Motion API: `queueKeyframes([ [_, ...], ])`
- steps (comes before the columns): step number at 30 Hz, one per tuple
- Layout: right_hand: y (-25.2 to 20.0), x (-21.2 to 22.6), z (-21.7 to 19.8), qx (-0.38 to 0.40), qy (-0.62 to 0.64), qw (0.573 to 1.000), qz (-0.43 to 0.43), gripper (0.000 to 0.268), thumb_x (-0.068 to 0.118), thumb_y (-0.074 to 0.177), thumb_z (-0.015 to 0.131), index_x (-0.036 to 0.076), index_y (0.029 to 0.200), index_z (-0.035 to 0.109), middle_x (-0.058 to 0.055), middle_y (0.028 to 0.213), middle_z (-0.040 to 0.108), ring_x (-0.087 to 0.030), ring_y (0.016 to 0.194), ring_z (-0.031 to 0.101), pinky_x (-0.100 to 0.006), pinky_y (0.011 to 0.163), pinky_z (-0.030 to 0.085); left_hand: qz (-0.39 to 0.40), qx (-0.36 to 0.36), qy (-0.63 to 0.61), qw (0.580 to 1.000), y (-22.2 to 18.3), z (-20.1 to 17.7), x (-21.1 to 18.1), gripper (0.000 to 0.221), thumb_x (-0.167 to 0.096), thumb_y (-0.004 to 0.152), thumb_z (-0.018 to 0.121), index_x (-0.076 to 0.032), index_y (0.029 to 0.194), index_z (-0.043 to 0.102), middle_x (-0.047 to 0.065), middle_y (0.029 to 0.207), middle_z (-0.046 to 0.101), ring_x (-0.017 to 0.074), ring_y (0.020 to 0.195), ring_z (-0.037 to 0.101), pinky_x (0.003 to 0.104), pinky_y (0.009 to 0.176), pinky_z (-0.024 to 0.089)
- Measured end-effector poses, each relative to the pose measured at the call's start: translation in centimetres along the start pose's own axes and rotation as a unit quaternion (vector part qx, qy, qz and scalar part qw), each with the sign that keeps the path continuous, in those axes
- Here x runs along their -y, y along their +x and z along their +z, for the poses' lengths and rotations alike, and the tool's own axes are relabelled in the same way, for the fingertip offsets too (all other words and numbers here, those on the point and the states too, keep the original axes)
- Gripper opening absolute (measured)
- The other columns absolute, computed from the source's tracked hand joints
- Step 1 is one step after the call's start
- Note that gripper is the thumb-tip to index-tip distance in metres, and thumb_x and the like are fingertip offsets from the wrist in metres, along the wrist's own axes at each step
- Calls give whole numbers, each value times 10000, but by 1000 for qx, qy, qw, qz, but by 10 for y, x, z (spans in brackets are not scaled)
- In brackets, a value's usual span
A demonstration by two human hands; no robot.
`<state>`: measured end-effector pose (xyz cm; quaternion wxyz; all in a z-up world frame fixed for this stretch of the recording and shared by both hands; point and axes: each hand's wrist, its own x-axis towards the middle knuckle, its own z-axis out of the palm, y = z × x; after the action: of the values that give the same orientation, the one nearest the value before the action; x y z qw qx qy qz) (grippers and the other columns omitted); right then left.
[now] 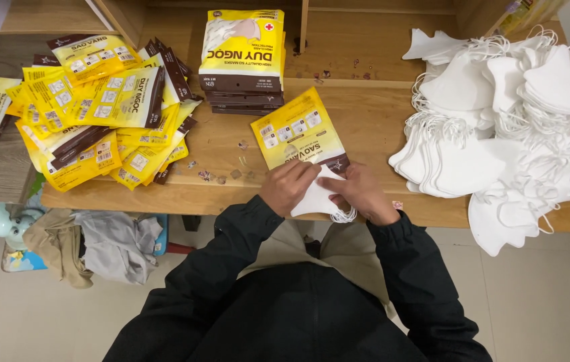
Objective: Packaging individual white face masks into yellow and brown branded pouches at a desk.
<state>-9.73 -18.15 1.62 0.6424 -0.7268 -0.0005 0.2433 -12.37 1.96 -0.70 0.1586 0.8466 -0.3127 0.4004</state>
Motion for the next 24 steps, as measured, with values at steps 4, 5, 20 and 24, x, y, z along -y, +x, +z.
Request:
queueKeyframes([
  [4, 7, -10, 3, 10, 17, 1000, -20, 335, 102, 818, 850, -124, 973, 658, -190, 687, 711, -214, 491, 711, -262, 417, 618, 8, -5, -10, 1000, -9, 13, 2, 50, -46, 972, 646, -81, 985, 679, 79, 783, 635, 196, 706, 657, 256, 633, 566],
  [5, 1, 0, 7, -6, 23, 999, -29, 325, 91, 814, 848, -124, 983, 673, -184, 700, 711, -212, 500, 710, -268, 440, 625, -28, -41, -55, 997, -11, 17, 2, 98, -85, 984, 648, -96, 1059, 709, 89, 876, 682, 227, 821, 675, 325, 756, 568],
  [20, -42, 51, 6, -23, 5, 999, -27, 258, 57, 794, 844, -126, 922, 714, -195, 689, 710, -217, 482, 705, -284, 468, 625, -580, -78, -530, 613, 15, -36, -30, 433, -132, 694, 957, -14, 1041, 728, 70, 940, 758, 111, 845, 656, 300, 777, 581],
  [24, -50, 63, 4, -5, -14, 1000, -18, 254, 79, 794, 857, -130, 868, 732, -206, 671, 719, -222, 485, 709, -290, 468, 622, -576, -30, -470, 669, 11, -29, -31, 436, -182, 662, 991, -19, 992, 759, 83, 891, 779, 113, 816, 665, 296, 735, 579],
])
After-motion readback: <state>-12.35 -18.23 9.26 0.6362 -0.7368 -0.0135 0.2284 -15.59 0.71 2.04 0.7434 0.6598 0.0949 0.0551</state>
